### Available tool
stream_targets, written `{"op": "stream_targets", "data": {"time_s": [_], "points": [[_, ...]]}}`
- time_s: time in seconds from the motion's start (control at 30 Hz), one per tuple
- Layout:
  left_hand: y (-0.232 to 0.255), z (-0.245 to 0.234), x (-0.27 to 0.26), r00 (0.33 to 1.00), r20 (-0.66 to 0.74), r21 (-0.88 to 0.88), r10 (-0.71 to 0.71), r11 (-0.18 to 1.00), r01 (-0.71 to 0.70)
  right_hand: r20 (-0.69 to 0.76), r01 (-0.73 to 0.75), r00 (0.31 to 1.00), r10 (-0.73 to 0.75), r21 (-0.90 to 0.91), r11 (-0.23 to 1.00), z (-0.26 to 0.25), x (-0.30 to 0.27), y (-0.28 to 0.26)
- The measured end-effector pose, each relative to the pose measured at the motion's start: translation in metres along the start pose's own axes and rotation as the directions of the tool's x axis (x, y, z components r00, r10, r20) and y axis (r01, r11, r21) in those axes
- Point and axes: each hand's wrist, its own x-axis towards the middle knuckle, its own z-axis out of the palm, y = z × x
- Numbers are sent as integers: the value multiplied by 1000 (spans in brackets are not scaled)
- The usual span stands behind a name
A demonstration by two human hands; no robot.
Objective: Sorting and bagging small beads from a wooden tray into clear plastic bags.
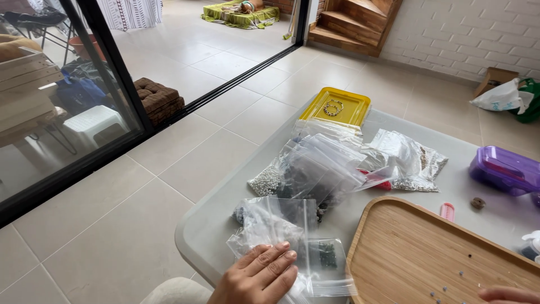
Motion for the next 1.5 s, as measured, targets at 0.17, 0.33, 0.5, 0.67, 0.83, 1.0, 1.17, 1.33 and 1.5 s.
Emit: {"op": "stream_targets", "data": {"time_s": [0.17, 0.33, 0.5, 0.67, 0.83, 1.0, 1.17, 1.33, 1.5], "points": [[8, 0, -1, 998, -28, -15, -50, 999, 49, 175, -225, 953, 247, -137, 965, 5, 175, -240], [12, -5, 4, 984, -175, 41, -34, 998, 42, 745, -430, 575, 337, -75, 900, 64, 293, -322], [11, -3, -1, 969, -240, 99, -55, 992, 81, 590, -609, 738, 328, 374, 699, 88, 323, -316], [7, -9, 3, 966, -246, 179, -77, 976, 123, 379, -538, 824, 422, 286, 793, 62, 353, -284], [-24, -43, 49, 986, -158, 83, 56, 996, -43, 361, -361, 912, 193, 487, 796, 60, 339, -266], [-62, -37, 75, 974, 226, -94, 20, 996, 1, 628, -438, 762, -159, 681, 587, 25, 339, -263], [-65, -21, 65, 954, 268, -112, 135, 988, -109, 464, -447, 804, 372, 59, 892, 51, 348, -204], [-59, -2, 45, 990, 72, 19, 124, 992, -126, 499, -231, 851, 166, 72, 970, 82, 342, -204], [-61, -10, 69, 994, 110, 222, 4, 975, -28, 294, 390, 845, -446, 233, 891, 91, 298, -240]]}}
